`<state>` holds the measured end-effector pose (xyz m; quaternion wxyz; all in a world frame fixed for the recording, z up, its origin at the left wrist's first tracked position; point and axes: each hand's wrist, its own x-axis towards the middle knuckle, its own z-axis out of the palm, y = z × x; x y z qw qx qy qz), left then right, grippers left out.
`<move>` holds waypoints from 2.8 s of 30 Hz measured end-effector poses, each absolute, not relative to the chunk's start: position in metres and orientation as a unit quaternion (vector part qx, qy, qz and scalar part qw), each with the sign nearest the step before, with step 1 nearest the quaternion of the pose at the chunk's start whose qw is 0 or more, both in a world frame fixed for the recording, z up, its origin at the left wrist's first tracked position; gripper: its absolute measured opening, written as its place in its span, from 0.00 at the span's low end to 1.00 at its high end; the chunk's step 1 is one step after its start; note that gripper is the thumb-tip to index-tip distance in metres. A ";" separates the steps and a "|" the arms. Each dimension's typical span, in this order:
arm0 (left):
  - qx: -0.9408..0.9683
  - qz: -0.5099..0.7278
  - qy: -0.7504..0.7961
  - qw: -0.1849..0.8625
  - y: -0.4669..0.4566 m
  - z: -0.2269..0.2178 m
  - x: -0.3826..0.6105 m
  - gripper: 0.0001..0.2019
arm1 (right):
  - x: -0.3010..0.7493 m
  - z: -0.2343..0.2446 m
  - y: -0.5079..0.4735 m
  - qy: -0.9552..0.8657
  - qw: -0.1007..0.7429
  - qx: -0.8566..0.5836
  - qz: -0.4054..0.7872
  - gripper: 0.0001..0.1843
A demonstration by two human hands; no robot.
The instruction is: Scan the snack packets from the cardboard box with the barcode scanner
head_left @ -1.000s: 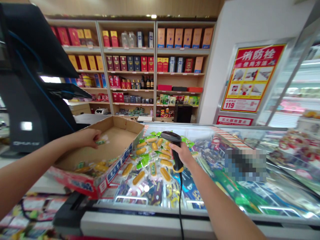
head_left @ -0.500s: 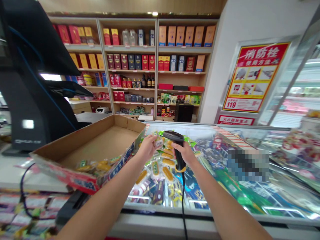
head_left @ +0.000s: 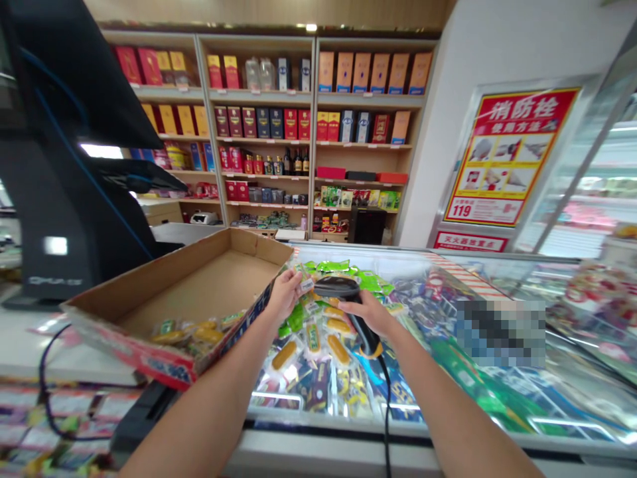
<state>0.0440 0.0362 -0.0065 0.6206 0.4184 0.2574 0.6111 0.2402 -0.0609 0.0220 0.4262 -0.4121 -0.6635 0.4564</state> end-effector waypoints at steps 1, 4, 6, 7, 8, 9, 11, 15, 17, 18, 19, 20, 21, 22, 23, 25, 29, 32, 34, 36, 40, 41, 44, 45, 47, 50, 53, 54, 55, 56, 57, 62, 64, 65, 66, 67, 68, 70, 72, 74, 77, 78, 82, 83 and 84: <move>0.416 0.612 0.258 0.621 0.036 -0.006 0.044 0.19 | 0.241 0.021 -0.060 -0.663 0.426 -0.413 0.457 0.18; 0.414 0.615 0.261 0.618 0.035 -0.005 0.045 0.20 | 0.241 0.018 -0.058 -0.663 0.428 -0.410 0.457 0.17; 0.419 0.613 0.264 0.616 0.034 -0.005 0.044 0.21 | 0.241 0.016 -0.057 -0.668 0.431 -0.406 0.451 0.17; 0.422 0.612 0.265 0.614 0.034 -0.005 0.045 0.20 | 0.240 0.015 -0.057 -0.669 0.431 -0.406 0.449 0.17; 0.425 0.612 0.267 0.611 0.034 -0.005 0.045 0.20 | 0.240 0.015 -0.057 -0.670 0.431 -0.406 0.448 0.17; 0.428 0.613 0.267 0.608 0.035 -0.006 0.045 0.20 | 0.239 0.014 -0.057 -0.669 0.431 -0.408 0.448 0.17; 0.431 0.618 0.267 0.601 0.035 -0.007 0.046 0.20 | 0.239 0.014 -0.057 -0.665 0.429 -0.412 0.452 0.17; 0.430 0.618 0.271 0.599 0.036 -0.008 0.047 0.19 | 0.239 0.014 -0.057 -0.664 0.425 -0.413 0.455 0.17; 0.428 0.615 0.275 0.602 0.036 -0.007 0.046 0.18 | 0.240 0.013 -0.056 -0.667 0.429 -0.406 0.454 0.17; 0.426 0.614 0.277 0.604 0.035 -0.007 0.046 0.19 | 0.240 0.013 -0.056 -0.669 0.430 -0.402 0.454 0.17; 0.425 0.613 0.278 0.605 0.035 -0.007 0.046 0.19 | 0.241 0.012 -0.055 -0.671 0.429 -0.401 0.453 0.18; 0.425 0.612 0.279 0.606 0.035 -0.007 0.046 0.19 | 0.241 0.011 -0.055 -0.672 0.427 -0.401 0.452 0.18; 0.425 0.611 0.279 0.607 0.034 -0.007 0.046 0.19 | 0.241 0.011 -0.054 -0.673 0.424 -0.404 0.452 0.18; 0.428 0.611 0.278 0.605 0.034 -0.007 0.046 0.19 | 0.242 0.010 -0.053 -0.672 0.422 -0.408 0.451 0.19; 0.434 0.612 0.274 0.602 0.035 -0.007 0.046 0.19 | 0.242 0.009 -0.052 -0.667 0.425 -0.415 0.449 0.19; 0.460 0.619 0.265 0.579 0.036 -0.008 0.046 0.17 | 0.242 0.008 -0.050 -0.643 0.449 -0.431 0.446 0.19; 0.567 0.639 0.299 0.425 0.040 -0.011 0.042 0.09 | 0.242 0.008 -0.047 -0.592 0.502 -0.448 0.443 0.17; 0.651 0.626 0.338 0.264 0.040 -0.012 0.040 0.04 | 0.242 0.011 -0.048 -0.579 0.523 -0.444 0.441 0.17; 0.697 0.596 0.357 0.178 0.038 -0.012 0.040 0.09 | 0.242 0.013 -0.049 -0.573 0.532 -0.446 0.437 0.16; 0.727 0.552 0.394 0.107 0.034 -0.012 0.040 0.12 | 0.242 0.015 -0.050 -0.572 0.537 -0.446 0.432 0.15; 0.731 0.473 0.491 -0.013 0.024 -0.009 0.042 0.14 | 0.242 0.017 -0.052 -0.566 0.553 -0.438 0.426 0.15; 0.727 0.460 0.509 -0.032 0.021 -0.007 0.043 0.16 | 0.242 0.017 -0.052 -0.563 0.556 -0.438 0.427 0.15; 0.717 0.439 0.538 -0.063 0.007 0.002 0.045 0.21 | 0.242 0.017 -0.052 -0.551 0.563 -0.439 0.431 0.15; 0.715 0.440 0.539 -0.070 0.000 0.007 0.045 0.22 | 0.242 0.017 -0.051 -0.547 0.566 -0.439 0.433 0.16; 0.714 0.449 0.530 -0.085 -0.018 0.022 0.044 0.22 | 0.243 0.017 -0.051 -0.538 0.575 -0.436 0.436 0.17; 0.741 0.433 0.503 -0.101 -0.046 0.056 0.032 0.18 | 0.243 0.016 -0.049 -0.531 0.587 -0.427 0.437 0.18; 0.796 0.326 0.505 -0.071 -0.059 0.091 0.001 0.15 | 0.244 0.015 -0.047 -0.538 0.590 -0.420 0.431 0.18; 0.812 0.274 0.512 -0.049 -0.058 0.100 -0.013 0.13 | 0.244 0.015 -0.047 -0.541 0.591 -0.418 0.429 0.17; 0.826 0.217 0.520 -0.020 -0.054 0.105 -0.028 0.12 | 0.245 0.015 -0.047 -0.542 0.591 -0.418 0.427 0.17; 0.840 0.156 0.520 0.013 -0.048 0.108 -0.044 0.10 | 0.244 0.016 -0.048 -0.543 0.590 -0.419 0.425 0.17; 0.847 0.097 0.520 0.047 -0.041 0.107 -0.060 0.09 | 0.244 0.016 -0.048 -0.544 0.590 -0.420 0.424 0.17; 0.815 -0.085 0.548 0.167 -0.017 0.078 -0.120 0.11 | 0.243 0.019 -0.052 -0.545 0.595 -0.411 0.425 0.17; 0.811 -0.089 0.557 0.155 -0.019 0.068 -0.127 0.11 | 0.243 0.019 -0.052 -0.543 0.595 -0.410 0.427 0.16; 0.813 -0.097 0.556 0.144 -0.022 0.065 -0.128 0.11 | 0.243 0.019 -0.052 -0.543 0.595 -0.411 0.427 0.16; 0.815 -0.110 0.552 0.134 -0.024 0.063 -0.127 0.11 | 0.243 0.019 -0.052 -0.541 0.595 -0.411 0.428 0.16; 0.817 -0.123 0.550 0.121 -0.027 0.063 -0.125 0.12 | 0.243 0.019 -0.051 -0.540 0.596 -0.412 0.428 0.16; 0.817 -0.136 0.551 0.107 -0.029 0.063 -0.123 0.14 | 0.242 0.019 -0.051 -0.539 0.597 -0.412 0.428 0.16; 0.812 -0.152 0.558 0.079 -0.030 0.067 -0.119 0.16 | 0.242 0.019 -0.051 -0.539 0.597 -0.413 0.428 0.16; 0.817 -0.148 0.555 0.049 -0.028 0.075 -0.117 0.14 | 0.242 0.019 -0.051 -0.539 0.598 -0.412 0.427 0.16; 0.829 -0.132 0.543 0.012 -0.026 0.084 -0.115 0.09 | 0.242 0.020 -0.052 -0.539 0.599 -0.409 0.427 0.16; 0.827 -0.132 0.545 -0.040 -0.024 0.097 -0.113 0.10 | 0.241 0.021 -0.053 -0.538 0.601 -0.409 0.427 0.16; 0.821 -0.136 0.552 -0.051 -0.024 0.101 -0.112 0.10 | 0.241 0.021 -0.053 -0.536 0.601 -0.411 0.427 0.16; 0.800 -0.058 0.594 -0.059 -0.020 0.115 -0.105 0.08 | 0.241 0.020 -0.052 -0.534 0.598 -0.415 0.430 0.16; 0.792 -0.001 0.609 -0.035 -0.019 0.119 -0.101 0.08 | 0.241 0.020 -0.052 -0.535 0.597 -0.415 0.431 0.16; 0.779 0.073 0.622 0.011 -0.019 0.123 -0.096 0.09 | 0.241 0.020 -0.052 -0.536 0.595 -0.415 0.432 0.17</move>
